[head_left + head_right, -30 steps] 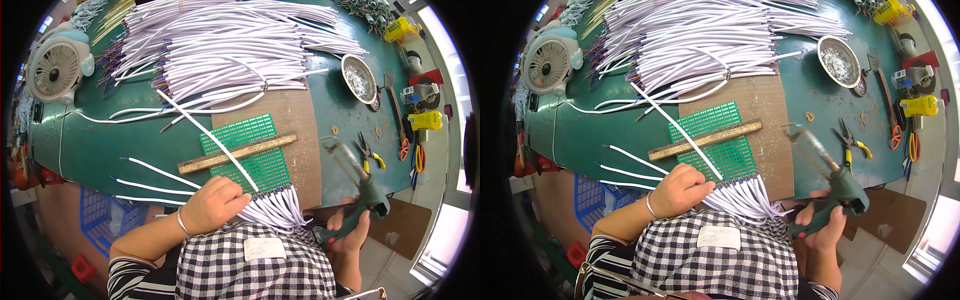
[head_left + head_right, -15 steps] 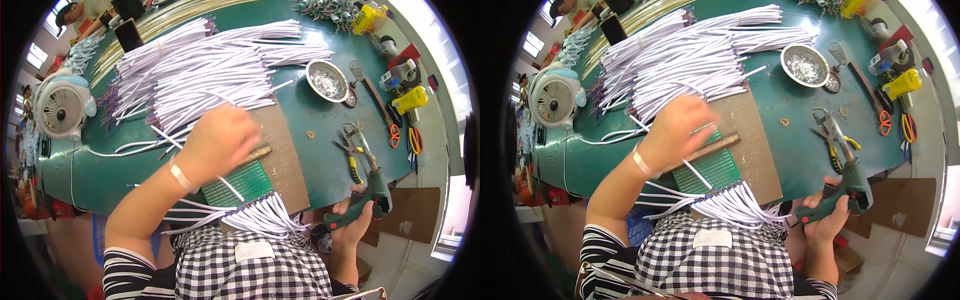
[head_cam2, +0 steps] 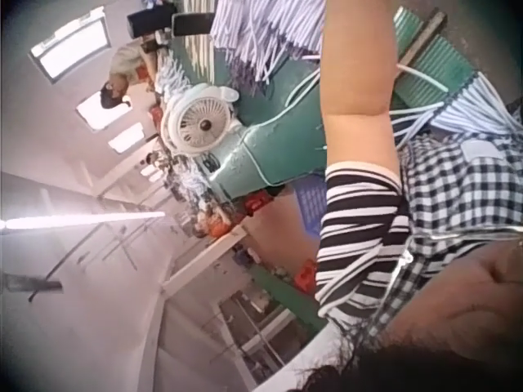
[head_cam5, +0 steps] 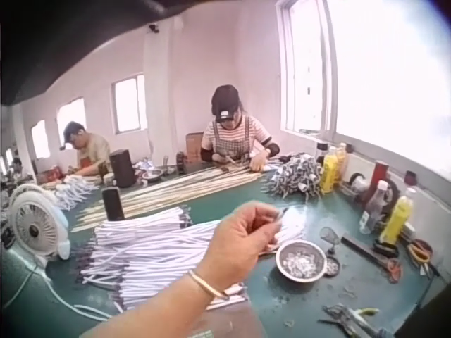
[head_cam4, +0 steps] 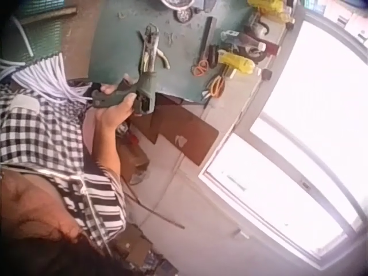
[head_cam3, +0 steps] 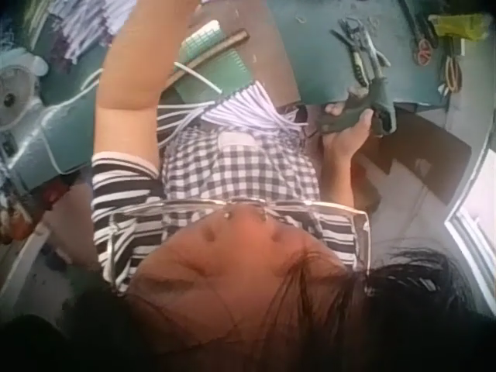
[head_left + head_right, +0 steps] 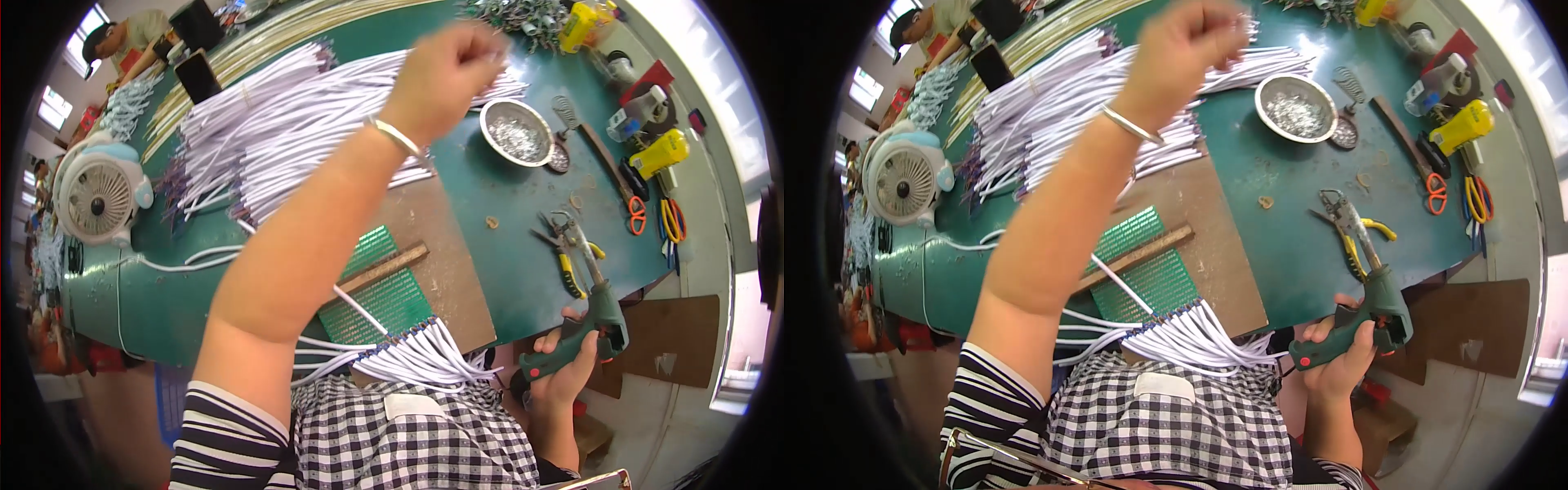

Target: The person solders wires onto a green circuit board with a handheld heat tool, lifts the board, places a metal bar over it, and solders additional wires into the board one by one.

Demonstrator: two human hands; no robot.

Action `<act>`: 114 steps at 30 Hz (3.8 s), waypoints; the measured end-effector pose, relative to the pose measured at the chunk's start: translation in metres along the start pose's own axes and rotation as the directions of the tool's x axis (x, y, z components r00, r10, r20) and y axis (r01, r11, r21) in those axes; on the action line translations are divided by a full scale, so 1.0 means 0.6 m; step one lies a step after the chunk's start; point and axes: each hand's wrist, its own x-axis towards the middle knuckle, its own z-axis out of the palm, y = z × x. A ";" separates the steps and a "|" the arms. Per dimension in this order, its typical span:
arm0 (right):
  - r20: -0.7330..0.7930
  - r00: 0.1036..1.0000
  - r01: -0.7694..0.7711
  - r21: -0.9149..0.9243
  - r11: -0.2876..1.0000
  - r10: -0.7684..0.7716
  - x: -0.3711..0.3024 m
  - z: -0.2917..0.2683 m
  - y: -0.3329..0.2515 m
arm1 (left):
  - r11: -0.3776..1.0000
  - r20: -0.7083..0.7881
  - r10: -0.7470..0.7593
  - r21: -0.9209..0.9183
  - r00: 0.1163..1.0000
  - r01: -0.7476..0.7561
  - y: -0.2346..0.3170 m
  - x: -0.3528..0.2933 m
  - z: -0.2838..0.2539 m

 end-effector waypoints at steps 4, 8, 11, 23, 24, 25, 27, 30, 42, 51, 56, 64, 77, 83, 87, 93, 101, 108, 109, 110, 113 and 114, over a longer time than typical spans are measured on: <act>0.012 1.000 -0.004 0.034 0.999 0.003 -0.001 0.003 0.008 | 0.616 0.391 0.369 0.576 0.843 -0.537 0.180 0.007 -0.065; 0.132 0.991 0.006 -0.078 0.997 0.004 -0.010 -0.007 0.013 | 0.292 0.615 -0.023 0.758 0.788 -0.583 0.145 -0.100 -0.112; 0.230 0.970 -0.040 -0.153 0.987 0.075 -0.030 -0.003 0.010 | 0.549 0.527 -0.472 0.803 0.707 -0.231 0.162 -0.236 -0.128; 0.434 0.801 -0.218 -0.431 0.876 0.413 -0.059 0.003 -0.029 | 0.661 0.230 -0.176 0.748 0.957 -0.058 0.114 -0.403 -0.079; 0.412 0.812 -0.230 -0.427 0.874 0.414 -0.062 0.003 -0.027 | 0.670 0.271 -0.173 0.737 0.947 -0.088 0.107 -0.406 -0.082; 0.389 0.822 -0.242 -0.422 0.873 0.416 -0.063 0.002 -0.026 | 0.678 0.312 -0.171 0.725 0.935 -0.118 0.103 -0.407 -0.084; 0.375 0.831 -0.245 -0.416 0.876 0.411 -0.065 0.001 -0.025 | 0.642 0.347 -0.160 0.748 0.924 -0.170 0.109 -0.408 -0.087; 0.345 0.855 -0.239 -0.403 0.883 0.388 -0.066 -0.015 -0.011 | 0.576 0.390 -0.164 0.784 0.906 -0.233 0.113 -0.405 -0.092; 0.353 0.836 -0.284 -0.379 0.881 0.421 -0.058 -0.017 -0.014 | 0.694 0.383 -0.546 0.705 0.745 0.147 0.163 -0.418 -0.111; 0.376 0.830 -0.221 -0.454 0.863 0.411 -0.063 0.010 -0.030 | 0.716 0.072 -0.474 0.612 0.878 0.337 0.134 -0.402 -0.052; 0.333 0.844 -0.236 -0.473 0.849 0.420 -0.073 0.002 -0.032 | 0.710 0.053 -0.587 0.513 0.808 0.482 0.126 -0.415 -0.052; 0.360 0.809 -0.256 -0.497 0.829 0.465 -0.069 0.000 -0.040 | 0.693 0.071 -0.469 0.647 0.880 0.317 0.143 -0.400 -0.052; 0.377 0.726 -0.361 -0.502 0.786 0.575 -0.082 -0.035 -0.054 | 0.652 0.137 -0.418 0.734 0.898 0.191 0.139 -0.411 -0.055; 0.336 0.728 -0.387 -0.518 0.763 0.598 -0.099 -0.038 -0.060 | 0.660 0.075 -0.402 0.715 0.913 0.232 0.120 -0.423 -0.042; 0.281 0.705 -0.405 -0.595 0.694 0.652 -0.102 -0.030 -0.062 | 0.622 0.089 -0.349 0.767 0.933 0.160 0.111 -0.425 -0.034; 0.370 0.729 -0.136 -0.746 0.652 0.576 -0.087 -0.044 -0.051 | 0.615 0.087 -0.365 0.770 0.927 0.169 0.108 -0.429 -0.026; 0.462 0.761 0.024 -0.720 0.693 0.454 -0.086 -0.021 -0.050 | 0.627 0.069 -0.410 0.746 0.909 0.226 0.103 -0.428 -0.027; 0.530 0.681 0.219 -0.807 0.549 0.506 -0.082 -0.048 -0.044 | 0.642 0.053 -0.431 0.719 0.901 0.265 0.106 -0.427 -0.028; 0.547 0.660 0.222 -0.796 0.563 0.514 -0.082 -0.053 -0.044 | 0.641 0.051 -0.429 0.721 0.902 0.264 0.106 -0.427 -0.028; 0.547 0.660 0.222 -0.797 0.562 0.515 -0.085 -0.053 -0.044 | 0.639 0.049 -0.427 0.723 0.903 0.263 0.105 -0.427 -0.027; 0.504 0.713 0.172 -0.799 0.576 0.488 -0.088 -0.053 -0.043 | 0.625 0.073 -0.427 0.744 0.901 0.236 0.105 -0.423 -0.027; 0.519 0.689 0.207 -0.809 0.550 0.505 -0.086 -0.055 -0.046 | 0.625 0.073 -0.427 0.744 0.901 0.236 0.104 -0.424 -0.028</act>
